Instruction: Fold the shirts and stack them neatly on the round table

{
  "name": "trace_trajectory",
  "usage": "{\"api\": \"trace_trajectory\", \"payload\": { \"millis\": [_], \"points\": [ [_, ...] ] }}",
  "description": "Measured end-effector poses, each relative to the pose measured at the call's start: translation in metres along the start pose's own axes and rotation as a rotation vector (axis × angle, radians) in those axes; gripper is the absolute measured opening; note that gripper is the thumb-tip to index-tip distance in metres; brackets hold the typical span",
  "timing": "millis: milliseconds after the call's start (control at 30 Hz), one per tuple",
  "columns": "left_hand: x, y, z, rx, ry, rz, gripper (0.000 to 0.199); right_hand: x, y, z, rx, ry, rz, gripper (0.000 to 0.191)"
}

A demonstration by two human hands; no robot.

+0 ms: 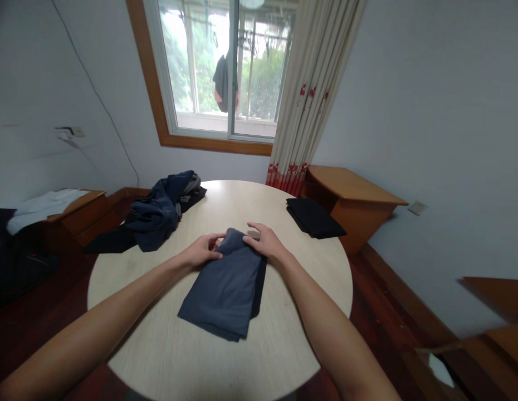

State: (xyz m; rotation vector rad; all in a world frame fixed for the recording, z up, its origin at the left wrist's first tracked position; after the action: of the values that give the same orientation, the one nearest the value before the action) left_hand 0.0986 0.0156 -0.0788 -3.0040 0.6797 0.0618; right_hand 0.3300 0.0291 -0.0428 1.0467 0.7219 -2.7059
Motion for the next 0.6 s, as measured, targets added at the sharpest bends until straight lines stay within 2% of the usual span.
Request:
{"api": "trace_trajectory", "payload": {
  "millis": [133, 167, 233, 300, 367, 467, 600],
  "points": [
    [0.015, 0.009, -0.015, 0.098, 0.013, 0.17, 0.075, 0.005, 0.004, 0.003, 0.098, -0.301, 0.28, 0.089],
    [0.017, 0.01, -0.018, 0.11, 0.001, 0.2, 0.074, 0.006, 0.006, 0.007, 0.108, -0.367, 0.366, 0.089],
    [0.018, 0.011, -0.024, 0.144, -0.018, 0.209, 0.073, 0.006, 0.009, 0.014, 0.123, -0.443, 0.504, 0.076],
    [0.015, 0.01, -0.026, 0.177, -0.019, 0.163, 0.074, 0.002, 0.01, 0.019, 0.152, -0.484, 0.555, 0.063],
    [0.011, 0.009, -0.024, 0.16, -0.007, 0.094, 0.078, -0.004, 0.007, 0.019, 0.194, -0.513, 0.532, 0.057],
    [0.001, 0.009, -0.014, 0.029, 0.02, 0.008, 0.082, -0.022, -0.007, 0.012, 0.237, -0.511, 0.435, 0.053],
    [-0.023, 0.005, -0.005, -0.048, 0.048, -0.073, 0.068, -0.063, -0.041, -0.001, 0.275, -0.486, 0.227, 0.049]
  ]
}}
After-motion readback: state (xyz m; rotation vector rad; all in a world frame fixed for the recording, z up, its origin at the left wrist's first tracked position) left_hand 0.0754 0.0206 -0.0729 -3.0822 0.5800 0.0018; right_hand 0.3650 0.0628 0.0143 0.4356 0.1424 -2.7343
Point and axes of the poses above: each hand's wrist, its own y-axis away from the middle knuckle, its own x-axis out of the palm, z = x × y, the point moved 4 cm from there along -y, towards the middle knuckle, and after that the axes turned 1 degree about -z, right-handed, at the moved point
